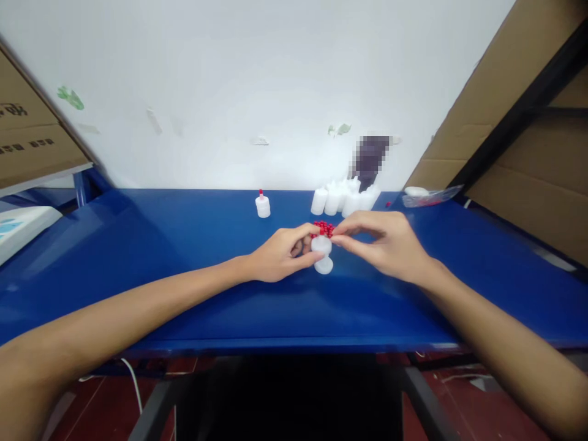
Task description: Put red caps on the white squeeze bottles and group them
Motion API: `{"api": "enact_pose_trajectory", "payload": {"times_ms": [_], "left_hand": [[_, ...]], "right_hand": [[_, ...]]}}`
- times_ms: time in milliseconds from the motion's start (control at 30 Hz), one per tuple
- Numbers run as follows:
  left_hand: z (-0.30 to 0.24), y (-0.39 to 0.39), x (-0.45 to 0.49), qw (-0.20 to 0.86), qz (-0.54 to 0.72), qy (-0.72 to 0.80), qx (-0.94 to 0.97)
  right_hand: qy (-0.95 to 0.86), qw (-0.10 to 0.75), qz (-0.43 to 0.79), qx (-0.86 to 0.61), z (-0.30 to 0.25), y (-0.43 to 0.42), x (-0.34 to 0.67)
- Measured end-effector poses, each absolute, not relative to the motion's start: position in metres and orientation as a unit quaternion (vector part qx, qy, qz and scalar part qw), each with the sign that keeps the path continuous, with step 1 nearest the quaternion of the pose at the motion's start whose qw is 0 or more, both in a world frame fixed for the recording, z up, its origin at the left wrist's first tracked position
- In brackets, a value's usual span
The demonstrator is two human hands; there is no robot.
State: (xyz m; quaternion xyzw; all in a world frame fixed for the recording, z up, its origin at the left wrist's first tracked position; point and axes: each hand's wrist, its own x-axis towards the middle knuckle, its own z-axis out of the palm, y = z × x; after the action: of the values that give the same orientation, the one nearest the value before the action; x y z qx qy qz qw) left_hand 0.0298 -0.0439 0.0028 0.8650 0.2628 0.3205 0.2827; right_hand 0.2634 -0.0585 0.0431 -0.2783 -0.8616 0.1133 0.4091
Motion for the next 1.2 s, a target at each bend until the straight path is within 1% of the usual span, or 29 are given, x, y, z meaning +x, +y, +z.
{"api": "enact_pose_trajectory", "payload": {"times_ms": [67, 133, 200, 300, 367, 533, 667, 833, 933, 1067, 1200], "left_hand": [[0.005, -0.038, 0.025, 0.246, 0.388, 0.288, 0.840], [0.010, -0.023, 0.012, 0.158, 0.480, 0.334, 0.796], [0.015, -0.004, -0.007, 0.074, 0.555, 0.386, 0.733], [0.018, 0.025, -0.040, 0.001, 0.575, 0.436, 0.692], [0.017, 0.038, -0.056, -0.002, 0.534, 0.451, 0.715], [0.010, 0.046, -0.065, 0.006, 0.467, 0.461, 0.755], [0.007, 0.046, -0.062, 0.020, 0.425, 0.467, 0.775], [0.004, 0.046, -0.063, 0.019, 0.373, 0.484, 0.791], [0.005, 0.045, -0.063, 0.024, 0.351, 0.485, 0.801], [0.007, 0.041, -0.061, 0.023, 0.326, 0.503, 0.800], [0.010, 0.037, -0.059, 0.034, 0.332, 0.512, 0.792]], "right_hand": [[-0.854, 0.420, 0.120, -0.283, 0.041, -0.058, 0.263], [-0.857, 0.413, 0.125, -0.281, 0.037, -0.057, 0.261], [-0.872, 0.386, 0.127, -0.272, 0.034, -0.058, 0.259], [-0.896, 0.332, 0.131, -0.264, 0.031, -0.059, 0.255], [-0.902, 0.315, 0.128, -0.266, 0.030, -0.059, 0.254], [-0.900, 0.327, 0.109, -0.267, 0.027, -0.056, 0.256], [-0.905, 0.286, 0.146, -0.279, 0.026, -0.055, 0.255], [-0.900, 0.265, 0.173, -0.300, 0.027, -0.055, 0.252], [-0.894, 0.256, 0.190, -0.315, 0.025, -0.053, 0.252], [-0.872, 0.272, 0.243, -0.327, 0.022, -0.048, 0.254], [-0.876, 0.261, 0.234, -0.331, 0.022, -0.047, 0.254]]}}
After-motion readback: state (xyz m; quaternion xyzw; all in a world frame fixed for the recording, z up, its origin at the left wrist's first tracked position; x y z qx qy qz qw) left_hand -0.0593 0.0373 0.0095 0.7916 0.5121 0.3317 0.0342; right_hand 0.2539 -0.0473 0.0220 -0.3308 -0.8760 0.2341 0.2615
